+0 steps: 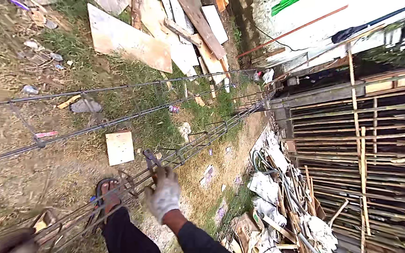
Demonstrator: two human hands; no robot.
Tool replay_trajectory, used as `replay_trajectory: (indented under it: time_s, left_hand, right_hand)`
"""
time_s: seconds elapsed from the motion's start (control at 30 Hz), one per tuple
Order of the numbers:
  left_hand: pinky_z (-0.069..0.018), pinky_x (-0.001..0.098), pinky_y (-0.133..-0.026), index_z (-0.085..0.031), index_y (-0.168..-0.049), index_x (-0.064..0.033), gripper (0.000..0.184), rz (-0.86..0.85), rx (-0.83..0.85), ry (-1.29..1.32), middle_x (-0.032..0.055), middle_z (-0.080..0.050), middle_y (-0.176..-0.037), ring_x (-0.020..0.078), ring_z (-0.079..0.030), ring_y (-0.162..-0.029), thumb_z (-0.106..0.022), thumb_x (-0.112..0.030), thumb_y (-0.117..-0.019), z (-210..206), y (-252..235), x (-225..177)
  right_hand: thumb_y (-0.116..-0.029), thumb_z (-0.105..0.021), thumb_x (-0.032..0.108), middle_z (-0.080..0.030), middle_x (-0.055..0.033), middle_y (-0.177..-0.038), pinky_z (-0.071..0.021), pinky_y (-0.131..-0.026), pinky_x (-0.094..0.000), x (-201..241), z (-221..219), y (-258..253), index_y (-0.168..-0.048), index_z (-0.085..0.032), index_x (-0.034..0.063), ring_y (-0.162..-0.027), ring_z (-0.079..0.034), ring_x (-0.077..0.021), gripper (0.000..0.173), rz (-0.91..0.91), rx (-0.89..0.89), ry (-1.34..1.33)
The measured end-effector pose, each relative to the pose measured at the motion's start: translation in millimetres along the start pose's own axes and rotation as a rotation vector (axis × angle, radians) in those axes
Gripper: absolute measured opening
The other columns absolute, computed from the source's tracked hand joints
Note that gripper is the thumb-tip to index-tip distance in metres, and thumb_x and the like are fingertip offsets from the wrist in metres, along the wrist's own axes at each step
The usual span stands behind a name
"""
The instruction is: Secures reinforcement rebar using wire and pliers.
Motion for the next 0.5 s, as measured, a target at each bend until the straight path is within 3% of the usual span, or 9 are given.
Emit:
replay_trajectory:
  time_s: [0.03, 0.1, 0.17, 0.23, 0.3, 0.4, 0.47, 0.5]
  left_hand:
    - [-0.0536, 0.0564, -0.09, -0.065, -0.114, 0.0125, 0.034, -0.034, -0.001, 0.051, 0.0308, -0.069, -0.105, 0.0407, -0.069, -0.098, -0.05, -0.016, -0.1043, 0.0, 7.6, 13.4]
    - [-0.0537, 0.0569, -0.096, -0.067, -0.122, 0.0045, 0.038, 0.047, -0.052, 0.083, 0.0253, -0.071, -0.114, 0.036, -0.07, -0.106, -0.051, -0.026, -0.1064, 1.0, 9.8, 33.4]
    - [-0.0561, 0.0553, -0.089, -0.073, -0.116, -0.0054, 0.033, 0.157, -0.146, 0.081, 0.0149, -0.074, -0.104, 0.0278, -0.071, -0.096, -0.054, -0.029, -0.1035, -1.6, 3.4, 47.3]
    - [-0.0582, 0.054, -0.08, -0.076, -0.107, -0.0143, 0.022, 0.214, -0.189, 0.039, 0.0058, -0.075, -0.093, 0.0217, -0.072, -0.086, -0.061, -0.03, -0.1021, -0.7, 1.9, 60.2]
    - [-0.0587, 0.0494, -0.079, -0.077, -0.105, -0.0199, 0.017, 0.237, -0.157, 0.065, -0.0004, -0.074, -0.091, 0.0157, -0.071, -0.084, -0.065, -0.03, -0.1013, 2.5, -0.9, 62.8]
    - [-0.0593, 0.0426, -0.087, -0.075, -0.117, -0.0245, 0.022, 0.179, -0.068, 0.165, -0.0048, -0.075, -0.103, 0.0099, -0.071, -0.092, -0.066, -0.035, -0.0999, 8.2, 0.5, 68.5]
    - [-0.0601, 0.0437, -0.083, -0.067, -0.132, -0.0277, 0.04, 0.122, 0.007, 0.168, -0.0023, -0.074, -0.107, 0.0121, -0.07, -0.088, -0.072, -0.039, -0.0937, 12.6, 3.0, 75.6]
    - [-0.0587, 0.0472, -0.084, -0.063, -0.138, -0.0289, 0.048, 0.113, 0.05, 0.128, -0.0001, -0.073, -0.111, 0.0152, -0.07, -0.09, -0.074, -0.038, -0.0915, 15.1, 5.3, 78.4]
  right_hand:
    - [-0.084, -0.077, 0.043, -0.048, -0.0149, -0.155, -0.0537, -0.1, -0.0559, -9.3, -1.9, -0.1, -0.143, -0.06, 0.0259, -0.133, -0.055, -0.0361, 0.064, -0.004, 0.027, -0.01]
    - [-0.0875, -0.075, 0.039, -0.052, -0.0154, -0.151, -0.0551, -0.1, -0.051, -16.8, -4.7, -2.3, -0.145, -0.058, 0.0236, -0.128, -0.059, -0.0326, 0.062, 0.012, 0.074, -0.023]
    - [-0.0888, -0.075, 0.036, -0.056, -0.0152, -0.145, -0.0549, -0.102, -0.0478, -18.6, -7.3, -4.6, -0.145, -0.057, 0.0187, -0.125, -0.062, -0.03, 0.062, 0.044, 0.148, 0.019]
    - [-0.0882, -0.076, 0.031, -0.057, -0.0176, -0.142, -0.0538, -0.103, -0.0502, -16.8, -14.2, -6.9, -0.145, -0.056, 0.0166, -0.126, -0.061, -0.0329, 0.062, 0.072, 0.216, 0.096]
    - [-0.0877, -0.073, 0.023, -0.061, -0.0185, -0.135, -0.0539, -0.101, -0.0546, -15.6, -18.7, -12.8, -0.142, -0.058, 0.0132, -0.121, -0.063, -0.0345, 0.057, 0.07, 0.247, 0.119]
    - [-0.0873, -0.072, 0.014, -0.07, -0.0178, -0.105, -0.0577, -0.08, -0.0559, -13.5, -9.3, -9.8, -0.13, -0.06, 0.0032, -0.09, -0.07, -0.0323, 0.046, 0.012, 0.217, -0.125]
    - [-0.0872, -0.065, 0.008, -0.068, -0.014, -0.084, -0.0564, -0.055, -0.0443, -8.1, 1.8, 2.9, -0.121, -0.06, -0.0014, -0.063, -0.065, -0.0251, 0.036, -0.048, 0.26, -0.448]
    - [-0.0856, -0.063, 0.008, -0.066, -0.0137, -0.08, -0.0555, -0.049, -0.041, -1.1, 8.5, 11.8, -0.118, -0.057, -0.0028, -0.057, -0.063, -0.0237, 0.035, -0.058, 0.324, -0.592]
Point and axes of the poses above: each hand's wrist, its own y-axis away from the middle knuckle, its own z-axis out of the back of the hand, x = y × z, the point moved 4 cm from there along -y, towards the middle knuckle
